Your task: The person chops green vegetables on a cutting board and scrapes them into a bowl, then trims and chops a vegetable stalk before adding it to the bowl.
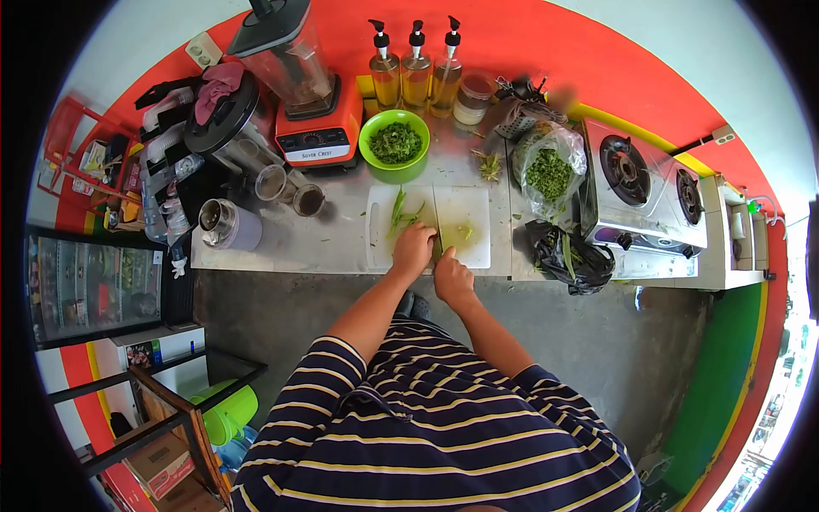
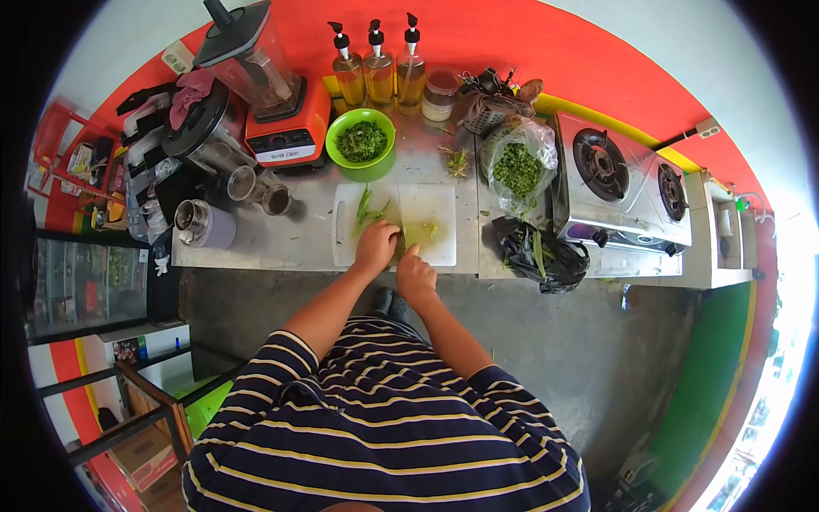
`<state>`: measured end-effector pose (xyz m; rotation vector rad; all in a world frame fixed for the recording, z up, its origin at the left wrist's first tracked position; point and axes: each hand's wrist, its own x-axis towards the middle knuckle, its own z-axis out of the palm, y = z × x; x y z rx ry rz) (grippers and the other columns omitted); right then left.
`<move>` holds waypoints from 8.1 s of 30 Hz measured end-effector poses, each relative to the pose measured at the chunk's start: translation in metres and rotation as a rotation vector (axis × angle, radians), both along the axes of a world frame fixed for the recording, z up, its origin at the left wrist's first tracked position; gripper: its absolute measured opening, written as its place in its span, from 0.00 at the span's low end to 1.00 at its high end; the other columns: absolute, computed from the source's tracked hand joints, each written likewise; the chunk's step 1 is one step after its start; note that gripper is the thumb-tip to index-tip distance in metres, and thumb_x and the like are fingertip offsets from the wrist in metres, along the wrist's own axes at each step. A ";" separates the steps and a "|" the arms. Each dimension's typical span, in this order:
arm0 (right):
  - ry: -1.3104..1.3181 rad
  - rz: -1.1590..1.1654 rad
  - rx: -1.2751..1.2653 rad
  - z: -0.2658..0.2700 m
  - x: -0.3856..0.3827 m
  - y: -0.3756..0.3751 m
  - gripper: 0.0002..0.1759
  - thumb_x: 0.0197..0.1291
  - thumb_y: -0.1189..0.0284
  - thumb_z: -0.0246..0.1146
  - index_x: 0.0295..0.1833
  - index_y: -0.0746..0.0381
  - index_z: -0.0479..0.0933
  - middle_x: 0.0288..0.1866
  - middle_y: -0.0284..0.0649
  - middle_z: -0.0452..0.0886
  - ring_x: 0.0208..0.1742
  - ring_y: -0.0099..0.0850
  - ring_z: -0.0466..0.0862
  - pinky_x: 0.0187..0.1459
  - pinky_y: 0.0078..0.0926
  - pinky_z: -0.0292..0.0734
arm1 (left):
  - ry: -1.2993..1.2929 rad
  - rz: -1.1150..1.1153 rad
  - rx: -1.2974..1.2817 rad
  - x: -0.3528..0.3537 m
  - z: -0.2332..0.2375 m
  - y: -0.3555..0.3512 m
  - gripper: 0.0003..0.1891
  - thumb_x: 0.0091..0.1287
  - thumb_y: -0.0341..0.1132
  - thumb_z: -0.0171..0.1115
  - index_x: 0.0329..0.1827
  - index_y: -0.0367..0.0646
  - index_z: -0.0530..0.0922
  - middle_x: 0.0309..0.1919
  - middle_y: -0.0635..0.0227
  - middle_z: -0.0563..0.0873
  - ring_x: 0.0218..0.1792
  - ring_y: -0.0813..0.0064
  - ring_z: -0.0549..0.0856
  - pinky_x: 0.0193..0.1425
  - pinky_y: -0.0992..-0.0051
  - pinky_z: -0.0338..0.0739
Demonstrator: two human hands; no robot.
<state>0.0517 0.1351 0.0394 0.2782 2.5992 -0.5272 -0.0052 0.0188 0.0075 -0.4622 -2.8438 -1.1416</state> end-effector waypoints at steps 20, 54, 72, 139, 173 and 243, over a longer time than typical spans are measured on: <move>0.003 -0.070 0.105 -0.005 0.006 -0.015 0.21 0.75 0.58 0.56 0.56 0.66 0.64 0.49 0.59 0.86 0.52 0.55 0.87 0.54 0.50 0.82 | 0.252 -0.181 0.034 0.007 -0.015 -0.032 0.08 0.62 0.29 0.66 0.44 0.45 0.85 0.38 0.65 0.83 0.43 0.58 0.84 0.45 0.60 0.80; -0.051 -0.088 0.019 0.009 0.003 -0.021 0.19 0.72 0.65 0.57 0.55 0.68 0.64 0.49 0.63 0.85 0.55 0.57 0.86 0.58 0.49 0.80 | 0.172 -0.158 0.197 0.009 -0.018 -0.037 0.06 0.62 0.29 0.63 0.40 0.41 0.84 0.38 0.62 0.81 0.44 0.57 0.83 0.46 0.60 0.79; -0.011 -0.094 0.014 0.004 -0.001 -0.016 0.21 0.74 0.60 0.55 0.56 0.68 0.65 0.52 0.61 0.85 0.57 0.58 0.85 0.59 0.53 0.78 | 0.031 -0.320 0.296 0.005 -0.017 -0.054 0.15 0.58 0.23 0.60 0.48 0.35 0.85 0.42 0.56 0.81 0.48 0.54 0.82 0.54 0.61 0.78; 0.028 -0.163 -0.043 0.007 0.040 -0.045 0.21 0.72 0.61 0.56 0.56 0.69 0.67 0.49 0.64 0.85 0.53 0.59 0.86 0.56 0.53 0.80 | 0.158 -0.225 0.234 0.010 -0.020 -0.071 0.10 0.59 0.28 0.63 0.41 0.37 0.87 0.35 0.59 0.83 0.42 0.56 0.83 0.49 0.61 0.79; 0.018 -0.091 0.071 0.014 0.028 -0.057 0.19 0.71 0.64 0.56 0.56 0.68 0.65 0.47 0.59 0.87 0.50 0.54 0.88 0.54 0.49 0.83 | 0.123 -0.209 0.298 0.009 -0.018 -0.077 0.07 0.59 0.26 0.64 0.39 0.37 0.87 0.36 0.60 0.85 0.42 0.56 0.84 0.49 0.62 0.80; 0.070 -0.015 0.022 0.013 0.015 0.002 0.17 0.73 0.64 0.54 0.54 0.69 0.66 0.46 0.62 0.86 0.50 0.57 0.88 0.54 0.50 0.83 | 0.165 -0.258 0.243 0.002 -0.021 -0.028 0.05 0.58 0.27 0.66 0.36 0.37 0.83 0.34 0.59 0.83 0.43 0.53 0.80 0.49 0.59 0.76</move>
